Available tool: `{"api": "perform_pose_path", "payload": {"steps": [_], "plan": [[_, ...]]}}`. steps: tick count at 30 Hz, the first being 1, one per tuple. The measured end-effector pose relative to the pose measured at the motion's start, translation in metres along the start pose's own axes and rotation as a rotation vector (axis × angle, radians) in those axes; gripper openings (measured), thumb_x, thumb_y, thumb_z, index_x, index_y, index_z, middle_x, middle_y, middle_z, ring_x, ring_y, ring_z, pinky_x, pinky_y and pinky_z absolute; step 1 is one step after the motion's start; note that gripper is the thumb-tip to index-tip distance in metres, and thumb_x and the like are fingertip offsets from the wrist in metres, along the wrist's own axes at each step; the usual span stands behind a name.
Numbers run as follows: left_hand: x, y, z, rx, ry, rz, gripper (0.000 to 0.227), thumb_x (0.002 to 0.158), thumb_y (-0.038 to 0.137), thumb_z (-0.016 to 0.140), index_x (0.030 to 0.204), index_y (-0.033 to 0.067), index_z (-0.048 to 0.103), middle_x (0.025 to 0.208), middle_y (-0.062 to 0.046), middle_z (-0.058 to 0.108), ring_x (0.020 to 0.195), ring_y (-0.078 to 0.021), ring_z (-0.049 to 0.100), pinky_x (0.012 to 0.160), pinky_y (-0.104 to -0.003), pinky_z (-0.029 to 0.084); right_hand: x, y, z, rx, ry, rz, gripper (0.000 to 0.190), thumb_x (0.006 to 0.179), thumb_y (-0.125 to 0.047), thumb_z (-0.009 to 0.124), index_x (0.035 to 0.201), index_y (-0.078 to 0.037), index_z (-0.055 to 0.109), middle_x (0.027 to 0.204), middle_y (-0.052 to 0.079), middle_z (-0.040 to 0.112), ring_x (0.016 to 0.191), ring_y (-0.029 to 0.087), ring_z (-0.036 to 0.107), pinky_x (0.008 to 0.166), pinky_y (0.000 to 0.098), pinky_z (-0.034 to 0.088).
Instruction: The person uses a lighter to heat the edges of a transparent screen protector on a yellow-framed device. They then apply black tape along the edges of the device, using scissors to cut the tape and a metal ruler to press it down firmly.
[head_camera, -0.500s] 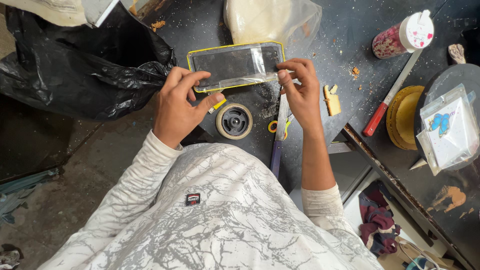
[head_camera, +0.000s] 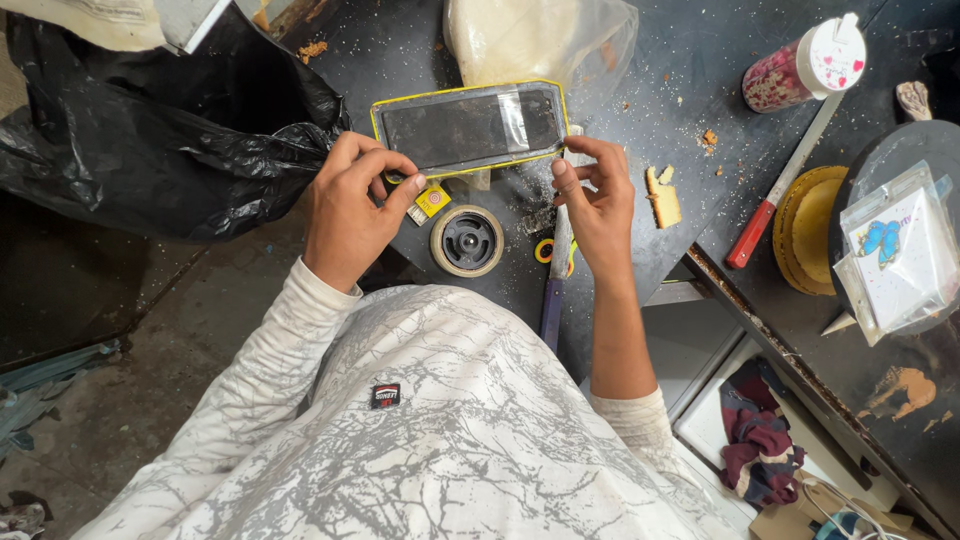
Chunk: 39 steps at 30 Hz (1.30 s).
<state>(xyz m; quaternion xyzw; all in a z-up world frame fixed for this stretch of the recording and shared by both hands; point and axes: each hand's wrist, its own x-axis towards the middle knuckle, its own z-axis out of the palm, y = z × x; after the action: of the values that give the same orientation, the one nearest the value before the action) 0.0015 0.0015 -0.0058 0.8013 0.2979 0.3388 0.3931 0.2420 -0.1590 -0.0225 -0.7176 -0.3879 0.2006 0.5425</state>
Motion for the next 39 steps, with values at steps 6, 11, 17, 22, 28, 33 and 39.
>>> {"api": "perform_pose_path", "payload": {"steps": [6, 11, 17, 22, 28, 33, 39], "plan": [[-0.008, 0.008, 0.002, -0.014, -0.012, 0.023, 0.011, 0.09, 0.008, 0.082, 0.097, 0.0042, 0.074, 0.097, -0.007, 0.064, 0.064, -0.0124, 0.058, 0.058, -0.027, 0.048, -0.023, 0.012, 0.009, 0.181, 0.177, 0.137, 0.025, 0.104, -0.016, 0.068, 0.12, 0.003, 0.063, 0.106, 0.008, 0.066, 0.08, 0.011, 0.067, 0.063, 0.0245, 0.057], [-0.027, 0.003, -0.002, 0.01, -0.174, 0.018, 0.011, 0.093, 0.013, 0.077, 0.1, 0.0043, 0.075, 0.094, -0.008, 0.071, 0.07, -0.0163, 0.07, 0.062, -0.03, 0.054, -0.058, -0.003, 0.03, 0.018, 0.131, 0.103, 0.014, 0.106, -0.013, 0.07, 0.112, -0.001, 0.07, 0.105, 0.007, 0.065, 0.089, 0.013, 0.064, 0.071, 0.0262, 0.054], [-0.038, -0.013, -0.003, 0.067, -0.208, -0.171, 0.02, 0.09, 0.02, 0.079, 0.1, 0.0032, 0.076, 0.086, -0.011, 0.072, 0.064, -0.0201, 0.071, 0.058, -0.032, 0.054, -0.078, -0.037, 0.04, -0.286, -0.101, -0.048, 0.02, 0.091, -0.015, 0.082, 0.104, -0.003, 0.073, 0.112, 0.008, 0.063, 0.092, 0.015, 0.064, 0.067, 0.0254, 0.055], [-0.043, -0.015, 0.007, 0.055, -0.325, -0.238, 0.029, 0.086, 0.027, 0.082, 0.102, 0.0038, 0.075, 0.08, -0.01, 0.073, 0.061, -0.0206, 0.071, 0.058, -0.034, 0.055, -0.075, -0.045, 0.038, -0.306, -0.108, 0.012, 0.024, 0.089, -0.014, 0.081, 0.109, -0.002, 0.073, 0.111, 0.008, 0.063, 0.082, 0.013, 0.063, 0.064, 0.0254, 0.054], [-0.046, -0.02, 0.009, 0.184, -0.156, -0.2, 0.027, 0.089, 0.025, 0.08, 0.106, 0.0055, 0.075, 0.088, -0.01, 0.068, 0.07, -0.0249, 0.068, 0.066, -0.039, 0.053, -0.073, -0.044, 0.037, -0.279, -0.039, -0.017, 0.014, 0.095, -0.012, 0.078, 0.105, -0.003, 0.074, 0.107, 0.007, 0.065, 0.08, 0.012, 0.064, 0.063, 0.0248, 0.053], [-0.048, -0.025, 0.021, 0.371, -0.129, 0.111, 0.056, 0.073, 0.023, 0.083, 0.123, 0.0018, 0.069, 0.112, -0.015, 0.064, 0.102, -0.0357, 0.062, 0.077, -0.043, 0.054, -0.076, -0.046, 0.04, -0.245, -0.073, -0.067, 0.012, 0.097, -0.01, 0.075, 0.106, -0.003, 0.074, 0.107, 0.008, 0.066, 0.08, 0.013, 0.066, 0.065, 0.026, 0.054], [-0.043, -0.022, 0.028, 0.334, -0.096, -0.03, 0.036, 0.085, 0.026, 0.084, 0.114, 0.0091, 0.072, 0.11, -0.009, 0.065, 0.105, -0.0326, 0.064, 0.081, -0.045, 0.052, -0.059, -0.066, 0.055, -0.425, -0.195, -0.41, 0.018, 0.091, -0.009, 0.077, 0.107, -0.002, 0.074, 0.11, 0.011, 0.066, 0.101, 0.032, 0.066, 0.085, 0.0397, 0.054]]}}
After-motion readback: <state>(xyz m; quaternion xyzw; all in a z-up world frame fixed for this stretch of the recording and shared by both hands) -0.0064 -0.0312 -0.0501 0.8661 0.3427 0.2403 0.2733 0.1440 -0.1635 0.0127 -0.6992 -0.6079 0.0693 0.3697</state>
